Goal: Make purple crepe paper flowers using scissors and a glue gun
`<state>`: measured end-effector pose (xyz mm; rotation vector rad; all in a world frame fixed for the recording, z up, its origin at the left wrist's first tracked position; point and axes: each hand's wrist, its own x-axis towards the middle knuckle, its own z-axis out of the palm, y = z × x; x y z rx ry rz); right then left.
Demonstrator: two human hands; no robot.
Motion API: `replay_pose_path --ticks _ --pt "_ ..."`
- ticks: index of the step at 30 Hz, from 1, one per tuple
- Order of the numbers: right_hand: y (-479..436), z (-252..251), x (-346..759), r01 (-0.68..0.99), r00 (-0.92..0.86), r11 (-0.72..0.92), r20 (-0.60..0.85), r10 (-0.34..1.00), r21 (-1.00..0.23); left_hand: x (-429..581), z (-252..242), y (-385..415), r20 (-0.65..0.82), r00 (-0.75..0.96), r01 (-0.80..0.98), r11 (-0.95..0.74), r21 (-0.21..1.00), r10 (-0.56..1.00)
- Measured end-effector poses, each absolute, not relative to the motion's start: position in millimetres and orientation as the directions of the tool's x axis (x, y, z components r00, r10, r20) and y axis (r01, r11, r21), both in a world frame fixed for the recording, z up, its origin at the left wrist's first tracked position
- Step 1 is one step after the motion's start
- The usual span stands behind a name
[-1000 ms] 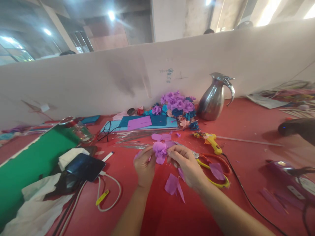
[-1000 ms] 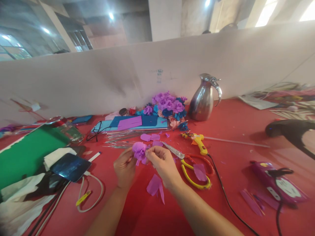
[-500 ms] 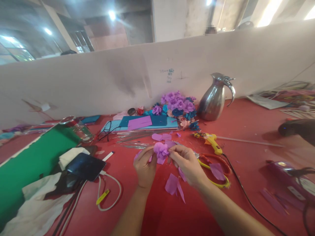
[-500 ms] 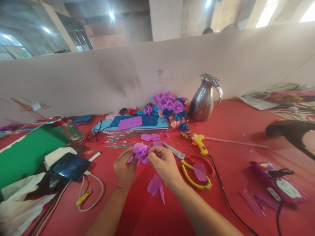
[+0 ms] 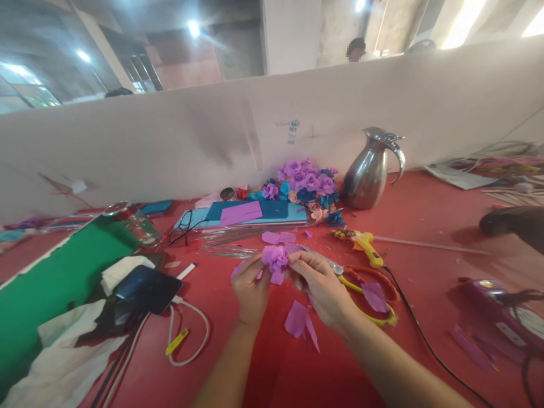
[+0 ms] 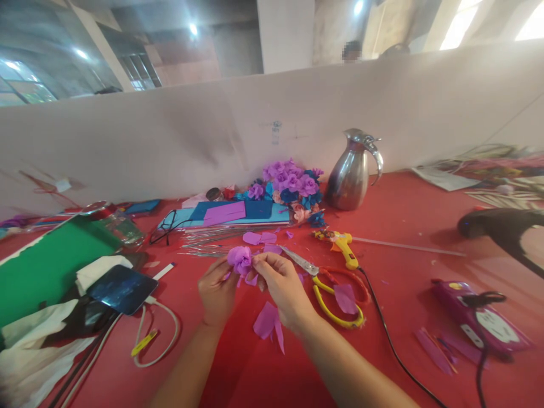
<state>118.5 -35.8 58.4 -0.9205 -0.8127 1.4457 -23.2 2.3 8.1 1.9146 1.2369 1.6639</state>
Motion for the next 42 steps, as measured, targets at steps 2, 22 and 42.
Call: replay_pose_path --ticks 2,22,42 --pt "-35 59 119 -0.498 -0.054 -0.132 -0.121 0.991 -0.857 -23 8 2 0.629 -0.064 0.387 -0.561 0.732 0.775" --pt "-33 54 120 -0.514 -0.067 -0.163 -0.150 0.986 -0.842 -26 -4 5 0.771 -0.081 0.522 -0.632 0.572 0.631" --pt "-37 61 120 -0.490 -0.097 -0.225 -0.204 0.974 -0.842 -23 5 2 0.865 -0.049 0.647 -0.644 0.408 0.499"
